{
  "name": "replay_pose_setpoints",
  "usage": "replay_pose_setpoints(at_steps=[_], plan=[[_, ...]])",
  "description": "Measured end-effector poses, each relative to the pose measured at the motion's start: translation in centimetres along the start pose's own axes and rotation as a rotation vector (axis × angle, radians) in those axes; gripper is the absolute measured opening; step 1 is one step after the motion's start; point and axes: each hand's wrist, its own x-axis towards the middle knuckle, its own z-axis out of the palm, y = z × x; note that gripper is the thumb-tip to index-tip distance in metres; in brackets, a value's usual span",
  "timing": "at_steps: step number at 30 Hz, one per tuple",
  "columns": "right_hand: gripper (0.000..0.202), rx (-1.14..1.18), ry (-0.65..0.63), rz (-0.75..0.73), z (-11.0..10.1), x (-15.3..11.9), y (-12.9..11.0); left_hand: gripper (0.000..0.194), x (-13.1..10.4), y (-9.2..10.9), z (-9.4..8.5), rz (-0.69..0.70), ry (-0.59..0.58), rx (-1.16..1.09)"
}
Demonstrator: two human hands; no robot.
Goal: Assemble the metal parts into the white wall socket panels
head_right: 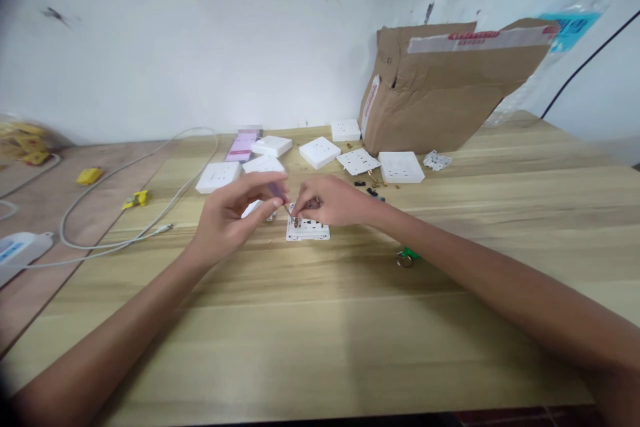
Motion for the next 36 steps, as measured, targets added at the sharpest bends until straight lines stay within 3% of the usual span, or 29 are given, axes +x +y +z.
replay_pose_setpoints(at_steps=[12,28,36], plan=[[0.014,0.007,-0.021,-0.026,-0.1,0.1,0.2,0.030,0.5,0.7,0.2,0.080,0.046,0.085],[0.016,0.009,-0.031,-0.028,-0.1,0.2,0.4,0.031,0.5,1.1,0.6,0.052,0.064,0.128],[0.014,0.031,-0.036,-0.030,-0.2,0.3,0.0,0.019,1.3,1.3,1.2,0.113,0.114,0.201]])
